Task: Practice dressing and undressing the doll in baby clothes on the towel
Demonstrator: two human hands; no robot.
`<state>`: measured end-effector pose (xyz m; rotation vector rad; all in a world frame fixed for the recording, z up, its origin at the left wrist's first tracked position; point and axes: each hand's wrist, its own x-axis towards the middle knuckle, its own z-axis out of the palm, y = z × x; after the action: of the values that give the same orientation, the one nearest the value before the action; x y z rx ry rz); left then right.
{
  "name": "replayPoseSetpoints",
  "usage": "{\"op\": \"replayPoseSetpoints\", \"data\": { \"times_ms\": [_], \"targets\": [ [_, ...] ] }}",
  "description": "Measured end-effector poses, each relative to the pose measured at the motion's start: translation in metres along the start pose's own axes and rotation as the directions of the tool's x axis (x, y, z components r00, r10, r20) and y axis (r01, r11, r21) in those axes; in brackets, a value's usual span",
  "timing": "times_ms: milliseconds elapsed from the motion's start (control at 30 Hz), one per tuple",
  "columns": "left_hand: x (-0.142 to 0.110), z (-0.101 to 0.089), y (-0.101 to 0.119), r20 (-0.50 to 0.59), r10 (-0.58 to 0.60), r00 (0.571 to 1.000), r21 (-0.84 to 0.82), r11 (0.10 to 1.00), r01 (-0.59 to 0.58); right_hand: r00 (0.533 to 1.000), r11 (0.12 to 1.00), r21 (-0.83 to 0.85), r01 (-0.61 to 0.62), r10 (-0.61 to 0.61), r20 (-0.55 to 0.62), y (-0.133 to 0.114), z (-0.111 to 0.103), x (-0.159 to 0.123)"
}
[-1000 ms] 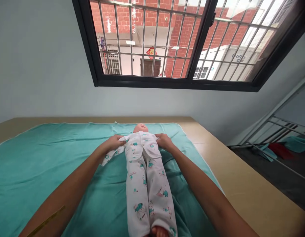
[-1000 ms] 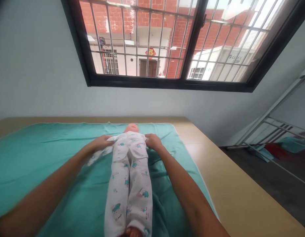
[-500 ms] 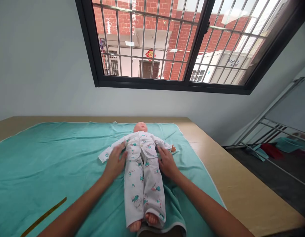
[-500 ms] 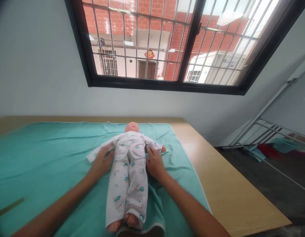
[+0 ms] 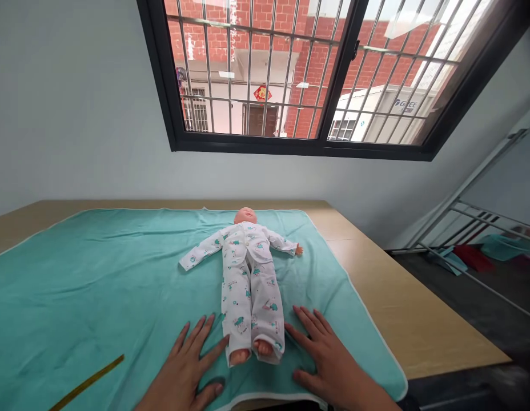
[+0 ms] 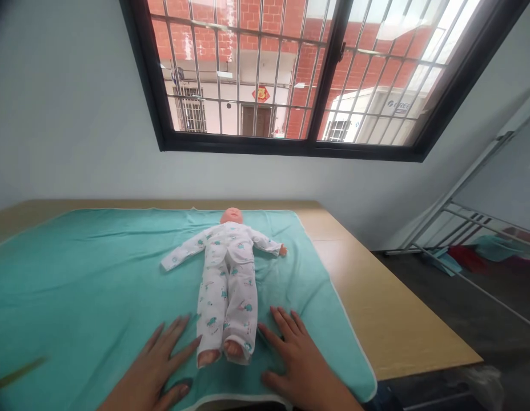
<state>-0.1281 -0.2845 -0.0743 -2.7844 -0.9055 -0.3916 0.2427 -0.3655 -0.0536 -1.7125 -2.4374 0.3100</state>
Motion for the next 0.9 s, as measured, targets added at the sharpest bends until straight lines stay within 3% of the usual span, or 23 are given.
{"op": "replayPoseSetpoints", "data": {
  "times_ms": [167, 267, 367, 467, 633, 700, 800, 833, 900],
  "targets": [
    [-0.014, 0.006, 0.006, -0.013, 0.066, 0.998, -0.029, 0.997, -0.066, 1.000, 0.999, 0.033, -0.019, 0.019, 0.011, 0.002, -0.002, -0.018],
    [-0.026, 0.012, -0.005, -0.013, 0.097, 0.995, -0.112, 0.989, -0.097, 0.998, 0.997, 0.043, -0.062, 0.063, -0.011, 0.017, 0.001, -0.031],
    [-0.028, 0.011, -0.030, 0.017, -0.106, 0.994, -0.202, 0.973, 0.107, 0.964, 0.970, -0.025, -0.242, 0.237, -0.123, 0.046, 0.006, -0.039],
    [-0.026, 0.014, -0.052, 0.029, -0.354, 0.935, -0.120, 0.927, 0.355, 0.873, 0.882, -0.128, -0.454, 0.411, -0.262, 0.075, 0.014, -0.047],
    [-0.034, 0.031, -0.056, 0.105, -0.428, 0.898, -0.017, 0.902, 0.432, 0.827, 0.820, -0.171, -0.546, 0.495, -0.268, 0.101, 0.022, -0.066],
    [-0.036, 0.033, -0.051, 0.095, -0.431, 0.897, -0.013, 0.901, 0.434, 0.806, 0.804, -0.148, -0.576, 0.529, -0.267, 0.100, 0.021, -0.067],
    [-0.029, 0.028, -0.039, 0.011, -0.375, 0.927, -0.034, 0.926, 0.375, 0.780, 0.815, -0.107, -0.570, 0.496, -0.383, 0.076, 0.017, -0.051],
    [-0.025, 0.027, -0.033, -0.013, -0.311, 0.950, -0.048, 0.950, 0.310, 0.786, 0.841, -0.103, -0.531, 0.443, -0.431, 0.062, 0.016, -0.043],
    [-0.019, 0.025, -0.019, -0.055, -0.116, 0.992, -0.061, 0.992, 0.113, 0.848, 0.920, -0.119, -0.372, 0.285, -0.448, 0.033, 0.018, -0.030]
  ]
}}
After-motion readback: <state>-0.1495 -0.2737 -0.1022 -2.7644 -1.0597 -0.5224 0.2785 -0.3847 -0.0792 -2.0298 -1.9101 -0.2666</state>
